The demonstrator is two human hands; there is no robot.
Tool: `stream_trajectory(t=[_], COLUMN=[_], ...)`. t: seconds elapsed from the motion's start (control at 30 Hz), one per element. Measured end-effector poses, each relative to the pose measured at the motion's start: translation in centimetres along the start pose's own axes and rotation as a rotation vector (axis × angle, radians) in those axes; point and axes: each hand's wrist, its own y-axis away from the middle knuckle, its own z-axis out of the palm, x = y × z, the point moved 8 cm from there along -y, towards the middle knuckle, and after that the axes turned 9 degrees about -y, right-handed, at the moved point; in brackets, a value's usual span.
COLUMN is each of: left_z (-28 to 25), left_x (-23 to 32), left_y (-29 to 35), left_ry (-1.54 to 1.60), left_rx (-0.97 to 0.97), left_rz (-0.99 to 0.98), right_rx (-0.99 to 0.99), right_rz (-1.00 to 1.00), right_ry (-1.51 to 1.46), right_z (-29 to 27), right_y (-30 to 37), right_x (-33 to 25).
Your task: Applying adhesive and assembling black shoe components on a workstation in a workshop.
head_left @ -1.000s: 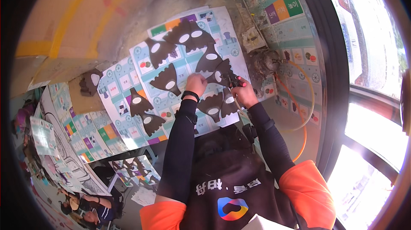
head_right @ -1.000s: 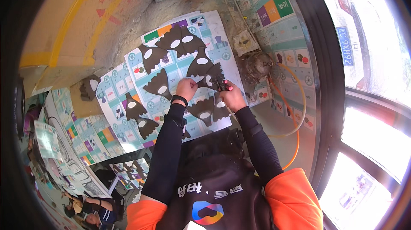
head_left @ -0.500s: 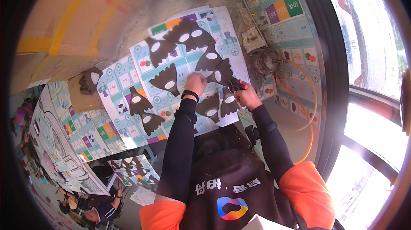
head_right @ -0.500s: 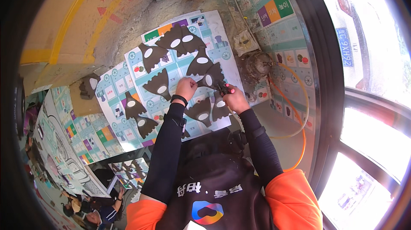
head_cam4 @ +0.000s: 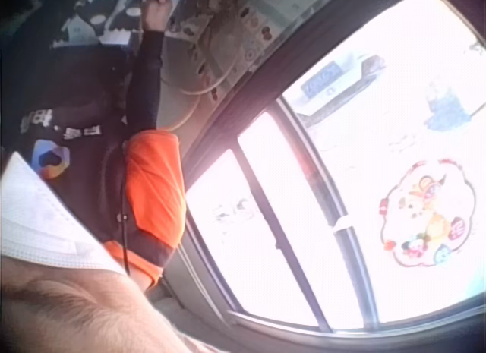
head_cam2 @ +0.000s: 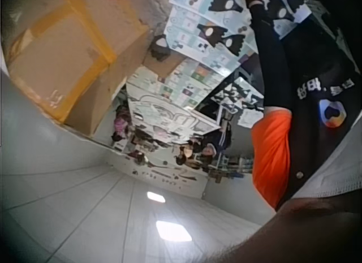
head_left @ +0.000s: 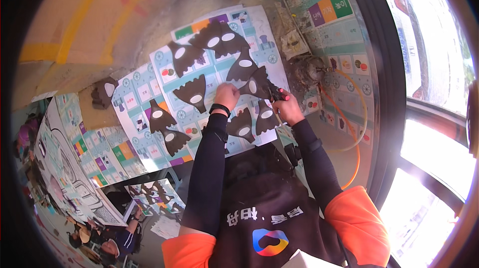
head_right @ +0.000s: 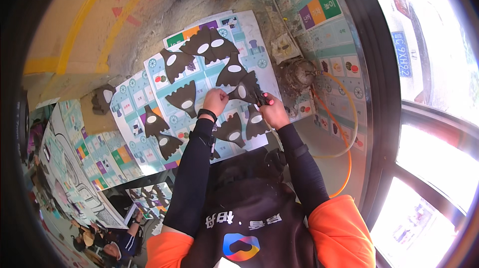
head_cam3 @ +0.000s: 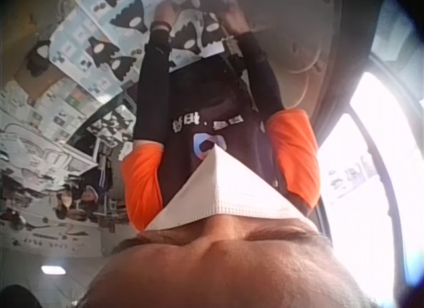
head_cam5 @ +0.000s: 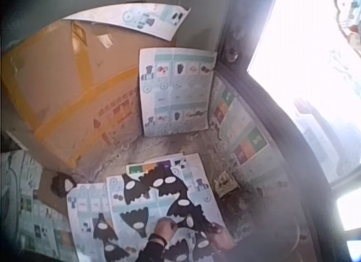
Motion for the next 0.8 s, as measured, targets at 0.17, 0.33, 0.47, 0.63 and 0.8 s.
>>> stream_trajectory(t=[0.17, 0.33, 0.47, 0.63, 0.8], left_z=[-0.1, -0.8, -0.6, -2.1, -6.2], left_x=[0.4, 0.4, 2.5, 2.1, 0.9], left_y=[-0.2, 0.1, 1.2, 1.4, -1.2], left_ry=[0.01, 0.011, -0.096, -0.58, -0.596], left_rx=[-0.002, -0.026, -0.328, -0.459, -0.054], left_rz=[-0.009, -0.02, 0.023, -0.025, -0.17], right_rx=[-0.036, -0.128, -0.131, -0.098, -0.036], right_rz=[-0.297, 0.075, 0.19, 0.07, 0.066], right_ry=[0.446, 0.111, -0.324, -0.298, -0.324], right_z=[0.0, 1.1, 0.3, -1.0, -0.4], right_y=[0.9, 1.7, 2.4, 0.1, -2.0], right_x=[0.6, 1.7, -0.6, -3.0, -3.8])
